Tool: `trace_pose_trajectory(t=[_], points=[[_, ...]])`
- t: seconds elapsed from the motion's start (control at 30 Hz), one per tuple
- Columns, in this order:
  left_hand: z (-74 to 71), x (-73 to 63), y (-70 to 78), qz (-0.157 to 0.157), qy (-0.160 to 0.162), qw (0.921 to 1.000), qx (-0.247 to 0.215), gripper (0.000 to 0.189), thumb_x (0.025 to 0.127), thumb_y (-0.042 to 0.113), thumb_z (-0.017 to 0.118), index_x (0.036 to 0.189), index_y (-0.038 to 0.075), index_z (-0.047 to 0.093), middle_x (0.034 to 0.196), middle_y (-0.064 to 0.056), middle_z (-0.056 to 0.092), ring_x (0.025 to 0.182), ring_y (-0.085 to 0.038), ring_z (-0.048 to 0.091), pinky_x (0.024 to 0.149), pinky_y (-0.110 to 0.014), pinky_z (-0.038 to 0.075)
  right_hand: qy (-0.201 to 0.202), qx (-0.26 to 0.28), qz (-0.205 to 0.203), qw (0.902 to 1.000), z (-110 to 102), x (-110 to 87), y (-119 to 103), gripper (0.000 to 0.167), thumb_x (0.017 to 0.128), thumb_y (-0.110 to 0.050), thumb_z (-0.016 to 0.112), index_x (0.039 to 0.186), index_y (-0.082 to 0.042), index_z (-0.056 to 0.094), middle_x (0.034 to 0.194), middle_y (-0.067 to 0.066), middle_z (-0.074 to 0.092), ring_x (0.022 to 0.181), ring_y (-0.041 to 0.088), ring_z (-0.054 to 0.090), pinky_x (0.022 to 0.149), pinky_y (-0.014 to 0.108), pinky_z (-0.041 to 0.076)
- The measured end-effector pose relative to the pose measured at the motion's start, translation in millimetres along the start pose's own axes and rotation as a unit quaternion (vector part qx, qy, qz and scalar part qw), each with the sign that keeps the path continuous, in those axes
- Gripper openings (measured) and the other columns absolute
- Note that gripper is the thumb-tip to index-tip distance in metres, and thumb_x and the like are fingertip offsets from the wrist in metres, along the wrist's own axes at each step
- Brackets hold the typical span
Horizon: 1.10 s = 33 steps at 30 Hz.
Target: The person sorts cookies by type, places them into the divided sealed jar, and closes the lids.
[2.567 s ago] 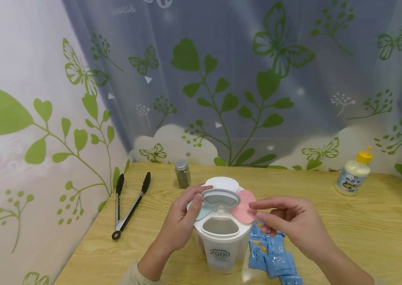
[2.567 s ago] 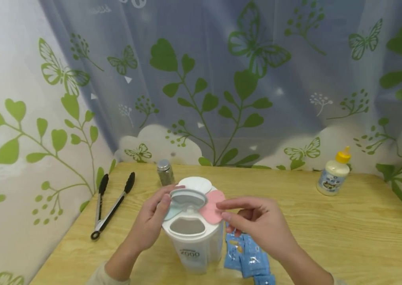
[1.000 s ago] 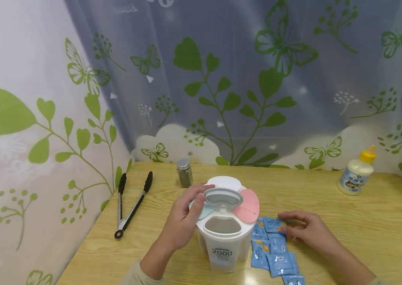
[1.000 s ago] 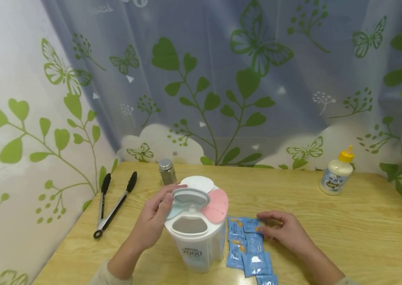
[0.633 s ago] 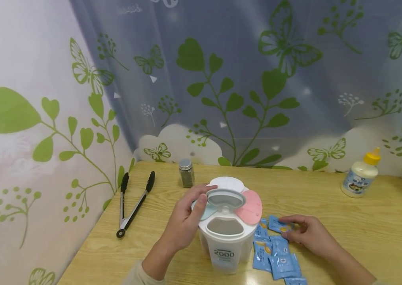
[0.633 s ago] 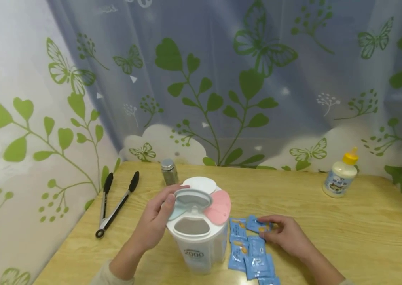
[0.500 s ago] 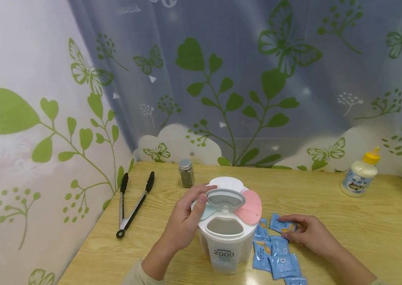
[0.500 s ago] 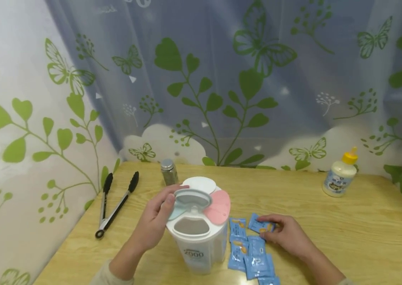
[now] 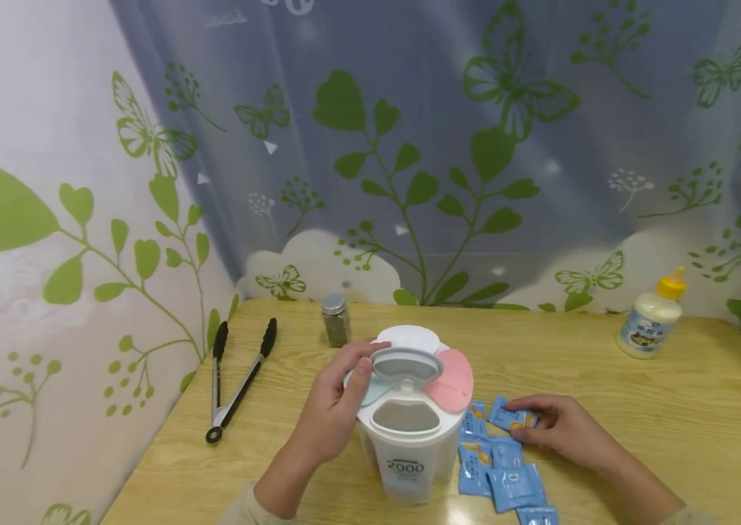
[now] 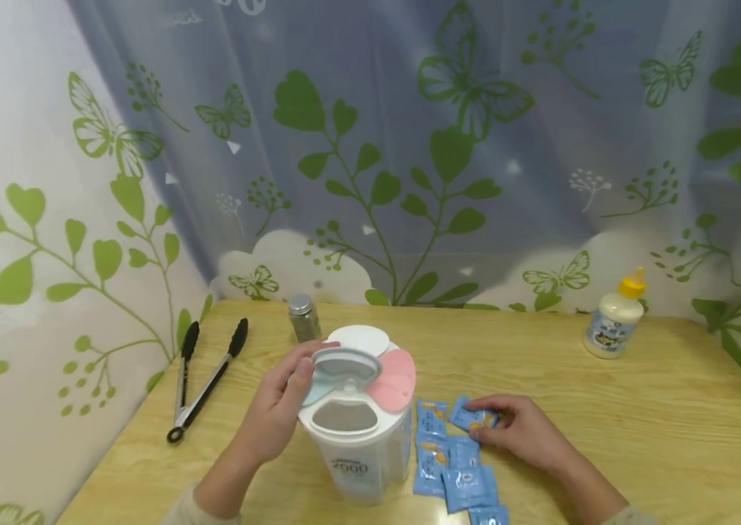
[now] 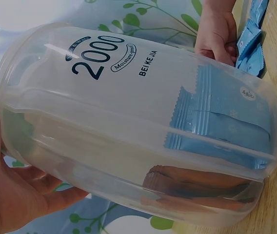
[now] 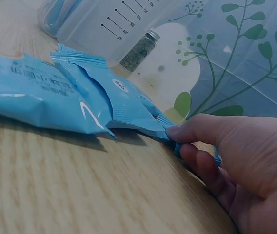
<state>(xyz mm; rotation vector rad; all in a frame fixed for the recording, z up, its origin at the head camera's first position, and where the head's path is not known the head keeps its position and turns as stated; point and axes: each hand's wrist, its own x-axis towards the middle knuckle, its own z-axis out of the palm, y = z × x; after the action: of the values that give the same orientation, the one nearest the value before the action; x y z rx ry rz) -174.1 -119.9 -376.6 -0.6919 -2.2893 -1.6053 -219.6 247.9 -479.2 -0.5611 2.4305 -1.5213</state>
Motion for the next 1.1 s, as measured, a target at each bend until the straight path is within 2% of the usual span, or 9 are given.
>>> trace_pose_trajectory(t=[0.03,0.13,0.27,0.37,0.47,0.7,0.83,0.93,1.1], points=[[-0.1,-0.1,-0.1,0.001,0.001,1.0000,0.000,0.033,0.108,0.020,0.040,0.133,0.020,0.062,0.144,-0.004,0.056,0.142,-0.028,0.045,0.113,-0.059,0.037,0.000,0.001,0.002,1.0000,0,0.3,0,0.042,0.089,-0.017,0.075,0.125,0.002,0.065,0.109,0.015,0.071,0.053,0.003,0.054,0.050,0.026,0.050],[-0.1,0.2,-0.3,0.004,0.001,1.0000,0.000,0.032,0.108,0.020,0.040,0.132,0.020,0.062,0.144,-0.004,0.056,0.142,-0.028,0.045,0.113,-0.058,0.037,0.005,0.002,0.017,0.9998,-1,1.3,2,0.045,0.089,-0.019,0.076,0.126,0.002,0.064,0.092,0.010,0.071,0.053,0.004,0.055,0.050,0.026,0.050],[0.0,0.7,-0.5,0.006,0.000,1.0000,0.000,0.032,0.108,0.019,0.040,0.132,0.019,0.062,0.144,-0.004,0.056,0.142,-0.028,0.045,0.113,-0.058,0.038,0.022,0.019,0.046,0.9985,-2,2.6,4,0.049,0.088,-0.022,0.077,0.129,0.002,0.063,0.086,0.004,0.070,0.057,0.007,0.060,0.053,0.027,0.053],[-0.5,0.8,-0.5,0.006,0.000,1.0000,0.000,0.033,0.108,0.019,0.040,0.132,0.019,0.061,0.145,-0.004,0.056,0.142,-0.028,0.045,0.112,-0.058,0.038,0.022,0.039,0.043,0.9981,-3,2.8,6,0.049,0.090,-0.020,0.074,0.130,0.004,0.061,0.096,0.006,0.073,0.067,0.012,0.067,0.059,0.029,0.057],[-0.7,0.8,-0.5,0.007,0.001,1.0000,-0.003,0.033,0.108,0.019,0.039,0.132,0.019,0.061,0.145,-0.004,0.056,0.142,-0.028,0.045,0.112,-0.058,0.039,0.016,0.055,0.030,0.9979,-5,2.5,6,0.047,0.093,-0.017,0.070,0.132,0.007,0.058,0.095,0.008,0.075,0.075,0.014,0.071,0.062,0.030,0.058],[-0.5,-1.3,-1.1,-0.003,0.001,1.0000,-0.004,0.032,0.108,0.020,0.039,0.132,0.018,0.061,0.144,-0.004,0.057,0.141,-0.028,0.046,0.113,-0.058,0.038,0.011,0.095,0.032,0.9949,-6,0.8,2,0.048,0.095,-0.014,0.067,0.134,0.012,0.054,0.098,0.007,0.075,0.077,0.015,0.072,0.068,0.032,0.061],[-0.4,-1.8,-2.3,0.006,0.002,1.0000,-0.004,0.032,0.108,0.018,0.039,0.131,0.018,0.062,0.142,-0.004,0.058,0.141,-0.029,0.046,0.113,-0.054,0.039,0.025,0.117,0.032,0.9923,-8,-0.8,-5,0.048,0.096,-0.013,0.066,0.135,0.011,0.052,0.105,-0.005,0.072,0.080,0.014,0.073,0.073,0.033,0.062],[0.4,-1.1,-3.0,0.015,-0.001,0.9999,-0.004,0.033,0.108,0.017,0.039,0.132,0.018,0.061,0.141,-0.004,0.059,0.142,-0.030,0.045,0.113,-0.053,0.040,0.033,0.115,0.027,0.9925,-13,-4.0,-16,0.047,0.096,-0.014,0.066,0.136,0.008,0.054,0.110,-0.016,0.069,0.082,0.012,0.072,0.073,0.033,0.062],[0.2,0.4,-2.0,0.015,-0.001,0.9999,0.000,0.033,0.108,0.017,0.039,0.132,0.019,0.061,0.140,-0.001,0.059,0.142,-0.028,0.045,0.114,-0.054,0.039,0.025,0.119,0.015,0.9924,-15,-7.5,-32,0.045,0.098,-0.015,0.064,0.138,0.004,0.054,0.119,-0.025,0.064,0.085,0.010,0.071,0.078,0.035,0.062]])
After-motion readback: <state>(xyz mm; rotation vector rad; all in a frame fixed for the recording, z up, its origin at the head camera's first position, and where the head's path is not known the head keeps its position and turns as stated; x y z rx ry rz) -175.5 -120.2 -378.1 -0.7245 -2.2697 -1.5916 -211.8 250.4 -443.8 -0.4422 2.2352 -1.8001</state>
